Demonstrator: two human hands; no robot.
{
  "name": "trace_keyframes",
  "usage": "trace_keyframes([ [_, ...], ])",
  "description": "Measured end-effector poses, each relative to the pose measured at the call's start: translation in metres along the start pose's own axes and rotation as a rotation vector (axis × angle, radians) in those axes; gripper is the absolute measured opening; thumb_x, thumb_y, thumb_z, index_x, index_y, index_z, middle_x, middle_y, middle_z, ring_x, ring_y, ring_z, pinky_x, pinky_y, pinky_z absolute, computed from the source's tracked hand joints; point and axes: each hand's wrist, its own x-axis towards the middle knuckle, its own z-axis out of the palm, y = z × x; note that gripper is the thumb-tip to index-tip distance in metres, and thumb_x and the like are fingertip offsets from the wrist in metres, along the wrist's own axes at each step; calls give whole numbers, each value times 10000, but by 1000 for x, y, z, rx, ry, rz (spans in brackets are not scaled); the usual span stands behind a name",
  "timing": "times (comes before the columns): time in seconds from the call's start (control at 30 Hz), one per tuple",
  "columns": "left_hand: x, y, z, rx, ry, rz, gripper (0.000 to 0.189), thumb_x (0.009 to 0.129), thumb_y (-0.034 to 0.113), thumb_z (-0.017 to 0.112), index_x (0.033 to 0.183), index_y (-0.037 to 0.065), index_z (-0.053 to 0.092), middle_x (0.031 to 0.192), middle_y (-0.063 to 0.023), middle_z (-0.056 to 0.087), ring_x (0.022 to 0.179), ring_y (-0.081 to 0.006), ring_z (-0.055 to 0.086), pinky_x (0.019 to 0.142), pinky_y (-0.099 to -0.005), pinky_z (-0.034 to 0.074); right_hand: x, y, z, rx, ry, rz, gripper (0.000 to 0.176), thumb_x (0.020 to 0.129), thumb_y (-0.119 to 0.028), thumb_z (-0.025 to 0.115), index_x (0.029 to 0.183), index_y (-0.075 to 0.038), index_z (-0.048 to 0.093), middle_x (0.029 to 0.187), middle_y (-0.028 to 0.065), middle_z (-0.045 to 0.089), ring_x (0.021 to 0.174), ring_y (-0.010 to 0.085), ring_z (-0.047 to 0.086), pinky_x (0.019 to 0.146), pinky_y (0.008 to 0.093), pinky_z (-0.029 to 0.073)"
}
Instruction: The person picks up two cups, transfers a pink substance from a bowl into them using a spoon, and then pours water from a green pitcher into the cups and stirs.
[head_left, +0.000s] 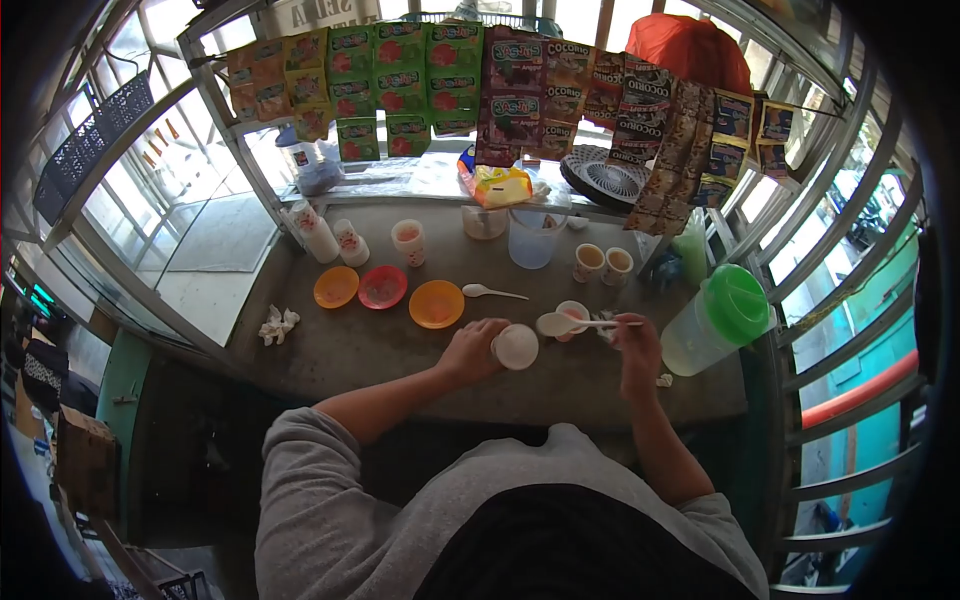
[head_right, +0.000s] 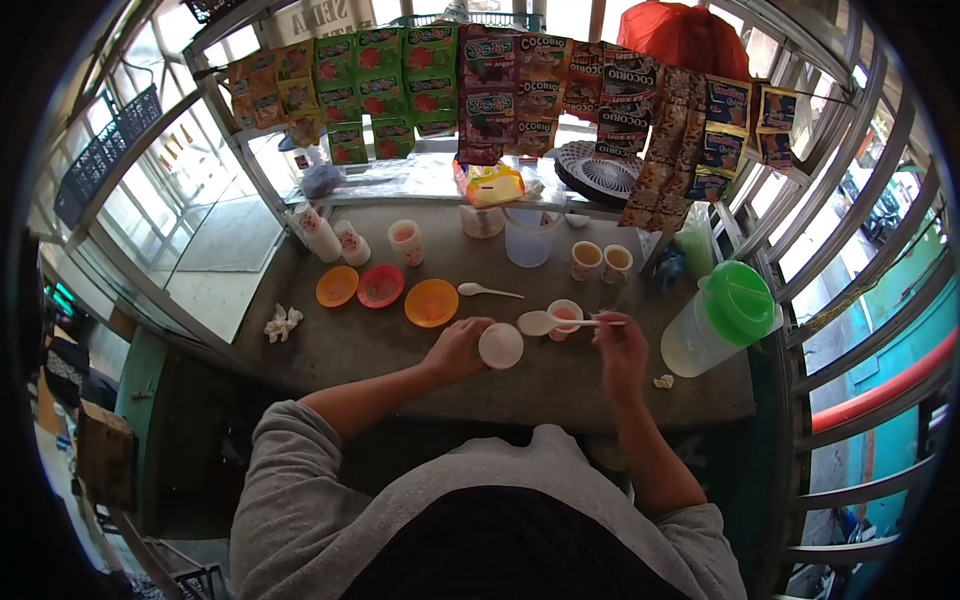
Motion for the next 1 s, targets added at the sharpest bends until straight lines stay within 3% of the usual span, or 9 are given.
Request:
trace_keyframes([
  [0.13,-34,3,19,-164,-131,-151,713,752,304,845,1349,71,531,1327,-141,602,1251,-340,563,1050,-468,444,-20,-26,26,-683,-621,-515,150,883,-92,711,1032,-95,724,862,79,726,816,207,681,747,326,512],
  [0.17,-41,-1,28,-268,-120,-188,722,751,298,849,1354,59,531,1323,-143,607,1242,-324,577,1054,-449,450,-24,-23,31,-687,-614,-517,150,883,-92,711,1032,-95,724,862,79,726,816,207,681,747,326,512],
  [0.23,-49,5,42,-378,-85,-243,727,748,295,852,1354,51,533,1313,-146,613,1226,-305,592,1050,-424,458,-38,-8,37,-628,-695,-280,193,850,-82,720,1043,-91,721,918,111,729,845,284,692,813,341,521],
  [0.33,-50,6,64,-512,5,-316,721,743,271,855,1347,39,537,1289,-147,626,1202,-279,612,1039,-387,470,-45,2,36,-484,-630,-31,283,846,-91,727,1127,-88,695,1041,117,711,881,281,682,867,348,518],
  [0.53,-51,1,88,-465,181,-366,691,741,205,850,1333,34,537,1257,-144,640,1189,-259,620,1024,-364,474,-17,47,-1,-546,-426,3,453,833,-108,730,1272,-89,619,1237,117,621,944,238,632,840,347,529],
  [0.67,-58,-1,94,-457,196,-436,702,746,207,858,1341,41,525,1269,-131,631,1222,-262,604,1033,-376,471,19,79,-19,-529,-352,137,465,829,-130,743,1275,-98,615,1185,83,619,927,186,628,792,331,527],
  [0.77,-56,5,95,-475,244,-481,687,750,209,852,1333,35,533,1265,-146,625,1222,-284,600,1029,-383,470,38,85,-19,-561,-321,-13,423,821,-118,737,1229,-80,631,1136,110,624,882,212,610,809,347,513],
  [0.87,-62,8,102,-378,255,-499,678,761,208,846,1337,35,534,1272,-149,616,1222,-284,599,1034,-380,468,47,68,-9,-688,-393,-122,393,839,-138,737,1214,-82,633,1066,103,626,815,205,607,755,340,510],
  [1.0,-60,20,93,-285,285,-461,662,774,199,842,1341,38,541,1264,-137,619,1220,-255,601,1036,-370,469,47,36,10,-462,-712,43,341,895,-173,719,1219,-101,642,949,63,620,721,162,568,674,303,489],
])
